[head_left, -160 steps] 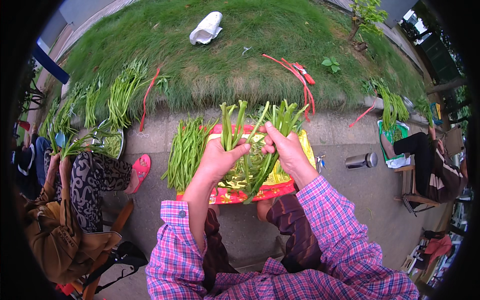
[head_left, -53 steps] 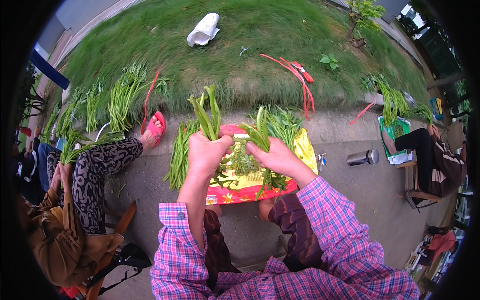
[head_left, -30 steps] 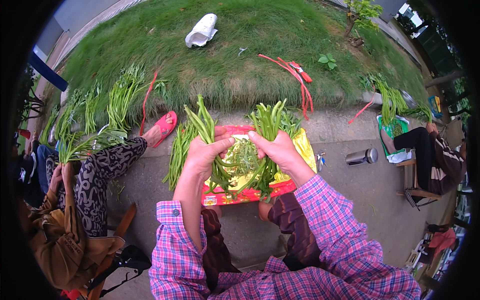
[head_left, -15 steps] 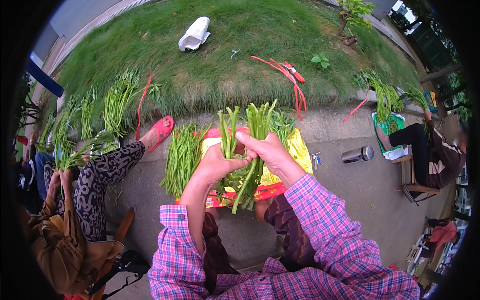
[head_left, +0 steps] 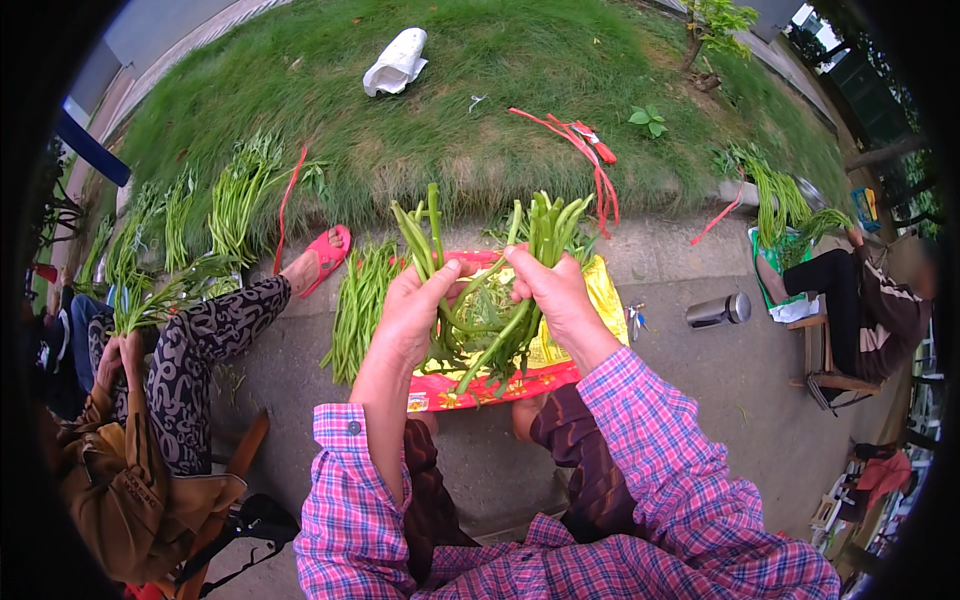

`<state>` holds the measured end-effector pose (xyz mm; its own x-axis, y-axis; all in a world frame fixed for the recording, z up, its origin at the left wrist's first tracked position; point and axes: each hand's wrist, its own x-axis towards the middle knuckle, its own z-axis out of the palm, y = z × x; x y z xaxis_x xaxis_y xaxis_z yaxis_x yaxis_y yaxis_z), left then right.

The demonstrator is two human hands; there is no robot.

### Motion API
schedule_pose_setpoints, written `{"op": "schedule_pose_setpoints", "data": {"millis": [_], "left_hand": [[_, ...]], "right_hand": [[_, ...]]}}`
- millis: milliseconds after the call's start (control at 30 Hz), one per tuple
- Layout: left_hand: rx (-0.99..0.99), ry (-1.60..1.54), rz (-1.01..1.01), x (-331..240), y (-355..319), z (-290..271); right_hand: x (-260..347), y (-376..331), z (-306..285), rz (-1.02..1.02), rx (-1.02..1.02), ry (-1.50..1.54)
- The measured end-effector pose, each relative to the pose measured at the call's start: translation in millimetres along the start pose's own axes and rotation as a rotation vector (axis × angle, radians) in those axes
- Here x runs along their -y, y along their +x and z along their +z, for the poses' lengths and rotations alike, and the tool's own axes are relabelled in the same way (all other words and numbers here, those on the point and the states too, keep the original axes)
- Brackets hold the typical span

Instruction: The person picks through a bundle of green stalks, snapping or tearing off small pieces and placing them onto a yellow and red mat. They gather sorted pieces into their hands and occasionally use scissors to trim the ends.

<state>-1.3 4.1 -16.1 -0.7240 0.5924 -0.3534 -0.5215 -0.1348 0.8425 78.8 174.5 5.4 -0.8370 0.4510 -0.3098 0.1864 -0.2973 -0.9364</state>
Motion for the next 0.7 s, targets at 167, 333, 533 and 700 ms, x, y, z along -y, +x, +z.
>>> {"op": "schedule_pose_setpoints", "data": {"millis": [167, 333, 533, 700], "left_hand": [[-0.219, -0.008, 0.072, -7, 6, -14], [-0.422, 0.105, 0.153, -18, 2, -30], [-0.431, 0.331, 0.218, -24, -5, -16], [-0.228, 0.423, 0.182, -22, -8, 9]], "right_hand": [[3, 11, -16, -0.078, -0.12, 0.084], [16, 15, -24, -0.106, -0.257, 0.219], [15, 16, -27, -0.088, -0.175, 0.224], [6, 10, -16, -0.035, 0.014, 0.079]]}}
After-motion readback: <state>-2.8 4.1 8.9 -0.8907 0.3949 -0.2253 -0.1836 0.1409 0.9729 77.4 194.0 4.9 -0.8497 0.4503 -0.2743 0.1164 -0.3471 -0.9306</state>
